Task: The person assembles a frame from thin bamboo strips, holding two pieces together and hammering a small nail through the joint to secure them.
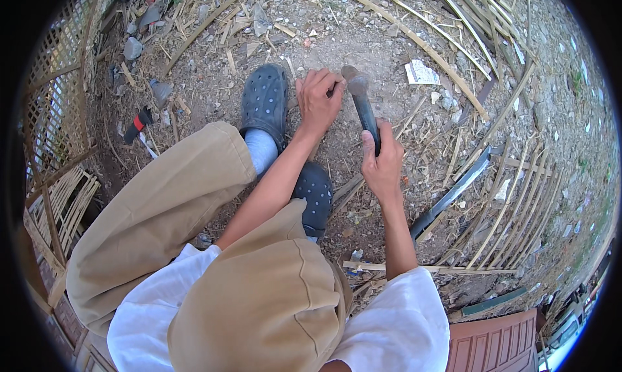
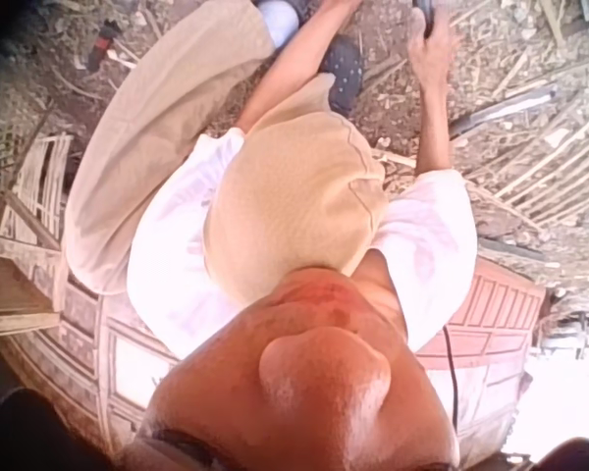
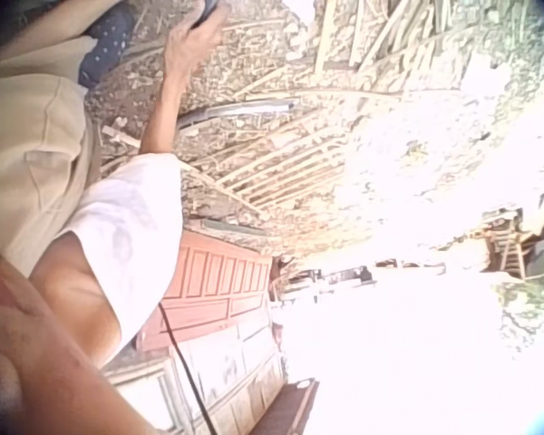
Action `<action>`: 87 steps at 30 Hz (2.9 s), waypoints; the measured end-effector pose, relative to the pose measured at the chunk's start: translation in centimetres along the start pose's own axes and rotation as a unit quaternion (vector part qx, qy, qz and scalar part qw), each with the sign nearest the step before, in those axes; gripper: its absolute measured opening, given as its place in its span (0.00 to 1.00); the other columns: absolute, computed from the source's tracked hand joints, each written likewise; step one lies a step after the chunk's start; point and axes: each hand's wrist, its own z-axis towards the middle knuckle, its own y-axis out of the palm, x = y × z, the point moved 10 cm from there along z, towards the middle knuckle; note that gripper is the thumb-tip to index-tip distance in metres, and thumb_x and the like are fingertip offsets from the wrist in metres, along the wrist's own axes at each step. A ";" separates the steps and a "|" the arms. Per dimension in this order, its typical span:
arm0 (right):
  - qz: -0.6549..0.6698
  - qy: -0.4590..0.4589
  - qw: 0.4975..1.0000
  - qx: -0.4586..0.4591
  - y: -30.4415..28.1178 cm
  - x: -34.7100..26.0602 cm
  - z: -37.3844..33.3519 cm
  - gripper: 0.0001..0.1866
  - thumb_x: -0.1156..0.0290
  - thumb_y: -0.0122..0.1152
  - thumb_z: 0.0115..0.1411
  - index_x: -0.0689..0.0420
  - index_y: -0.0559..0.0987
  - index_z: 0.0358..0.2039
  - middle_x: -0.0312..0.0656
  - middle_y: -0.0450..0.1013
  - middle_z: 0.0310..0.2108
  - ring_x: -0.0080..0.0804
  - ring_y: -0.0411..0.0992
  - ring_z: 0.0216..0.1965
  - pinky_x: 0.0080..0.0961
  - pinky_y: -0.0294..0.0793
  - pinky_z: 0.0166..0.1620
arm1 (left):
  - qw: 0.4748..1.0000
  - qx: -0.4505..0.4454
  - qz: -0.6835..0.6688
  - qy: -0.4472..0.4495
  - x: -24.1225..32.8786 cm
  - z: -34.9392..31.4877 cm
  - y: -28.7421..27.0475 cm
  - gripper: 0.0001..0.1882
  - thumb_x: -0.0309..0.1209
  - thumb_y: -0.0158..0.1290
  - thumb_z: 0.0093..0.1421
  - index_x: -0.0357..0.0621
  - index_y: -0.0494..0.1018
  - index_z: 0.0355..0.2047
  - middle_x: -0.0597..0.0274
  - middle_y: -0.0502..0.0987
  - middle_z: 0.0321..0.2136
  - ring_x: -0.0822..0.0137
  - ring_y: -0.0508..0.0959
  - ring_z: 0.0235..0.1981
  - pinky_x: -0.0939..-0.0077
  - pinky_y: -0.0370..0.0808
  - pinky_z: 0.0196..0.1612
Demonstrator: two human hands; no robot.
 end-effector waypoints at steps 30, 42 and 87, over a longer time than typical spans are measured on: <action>-0.059 -0.022 0.998 0.025 2.9 -1.0 -0.5 0.11 0.71 0.66 0.74 0.64 0.76 0.49 0.61 0.77 0.33 0.69 0.79 0.31 0.54 0.75 0.32 | 0.999 -0.043 0.021 0.020 -0.2 -1.5 -0.2 0.20 0.20 0.61 0.55 0.53 0.86 0.46 0.67 0.82 0.37 0.53 0.76 0.43 0.54 0.65 0.50; -0.040 -0.036 0.998 0.035 2.7 -1.7 -1.1 0.15 0.70 0.68 0.73 0.64 0.76 0.53 0.61 0.79 0.35 0.69 0.80 0.32 0.55 0.76 0.31 | 0.997 -0.062 0.043 0.003 -1.0 -1.6 0.7 0.14 0.26 0.64 0.63 0.50 0.87 0.49 0.60 0.86 0.43 0.51 0.80 0.49 0.52 0.67 0.53; 0.032 0.216 0.965 0.149 -0.6 8.0 -2.3 0.16 0.60 0.63 0.79 0.63 0.79 0.43 0.46 0.72 0.21 0.34 0.68 0.22 0.40 0.69 0.29 | 0.997 -0.028 0.059 -0.046 1.0 0.8 1.2 0.10 0.32 0.68 0.65 0.45 0.76 0.37 0.61 0.77 0.35 0.52 0.79 0.40 0.54 0.69 0.47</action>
